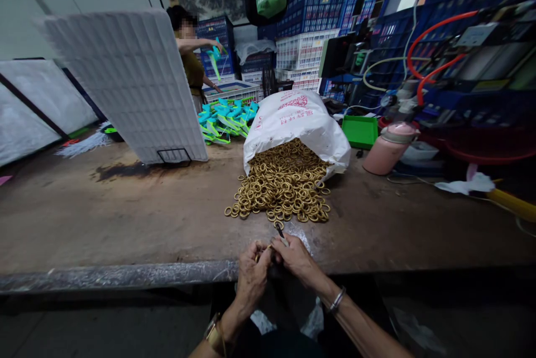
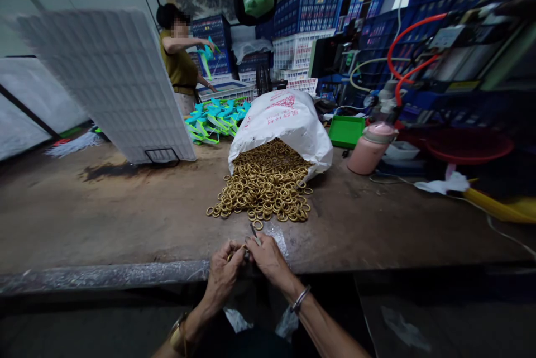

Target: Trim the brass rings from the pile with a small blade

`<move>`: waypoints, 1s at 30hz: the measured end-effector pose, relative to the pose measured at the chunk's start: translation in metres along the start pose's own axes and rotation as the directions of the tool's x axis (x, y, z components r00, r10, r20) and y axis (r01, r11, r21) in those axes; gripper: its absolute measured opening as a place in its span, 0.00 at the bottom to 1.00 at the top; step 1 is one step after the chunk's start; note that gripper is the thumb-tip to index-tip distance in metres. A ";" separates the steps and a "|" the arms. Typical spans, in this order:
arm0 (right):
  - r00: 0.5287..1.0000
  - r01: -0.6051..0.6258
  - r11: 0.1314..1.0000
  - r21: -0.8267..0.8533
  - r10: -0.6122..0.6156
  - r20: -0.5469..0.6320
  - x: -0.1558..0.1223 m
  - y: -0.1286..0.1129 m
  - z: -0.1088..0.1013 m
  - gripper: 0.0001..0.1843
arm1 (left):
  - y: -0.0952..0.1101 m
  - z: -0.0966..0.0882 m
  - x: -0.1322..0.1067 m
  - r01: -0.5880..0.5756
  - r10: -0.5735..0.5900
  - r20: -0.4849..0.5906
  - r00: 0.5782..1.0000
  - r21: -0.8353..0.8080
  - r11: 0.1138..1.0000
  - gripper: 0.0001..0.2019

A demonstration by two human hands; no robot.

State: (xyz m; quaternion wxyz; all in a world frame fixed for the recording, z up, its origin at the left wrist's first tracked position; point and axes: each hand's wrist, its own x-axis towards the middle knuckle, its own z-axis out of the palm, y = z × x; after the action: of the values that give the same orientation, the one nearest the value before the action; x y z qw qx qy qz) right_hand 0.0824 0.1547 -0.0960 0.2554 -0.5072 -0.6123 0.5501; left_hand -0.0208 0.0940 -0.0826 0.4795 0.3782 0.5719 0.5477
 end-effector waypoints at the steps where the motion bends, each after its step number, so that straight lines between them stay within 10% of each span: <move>1: 1.000 -0.003 1.000 0.002 0.003 0.001 0.000 0.000 0.000 0.13 | 0.000 -0.001 0.000 0.006 -0.006 0.010 1.000 -0.004 1.000 0.11; 19: 0.999 0.033 0.995 0.093 -0.033 0.003 0.001 0.007 0.001 0.10 | 0.004 -0.005 -0.003 0.191 -0.173 0.160 0.972 -0.103 0.976 0.17; 30: 0.937 0.342 0.825 -0.450 -0.333 0.101 -0.023 -0.004 -0.003 0.09 | 0.019 -0.013 -0.009 0.110 -0.096 0.097 0.991 -0.151 0.982 0.19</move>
State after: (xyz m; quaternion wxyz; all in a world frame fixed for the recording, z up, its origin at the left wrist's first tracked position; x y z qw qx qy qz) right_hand 0.0912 0.1357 -0.0855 0.2155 -0.4320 -0.8072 0.3397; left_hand -0.0326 0.0845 -0.0637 0.5605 0.3335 0.5241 0.5476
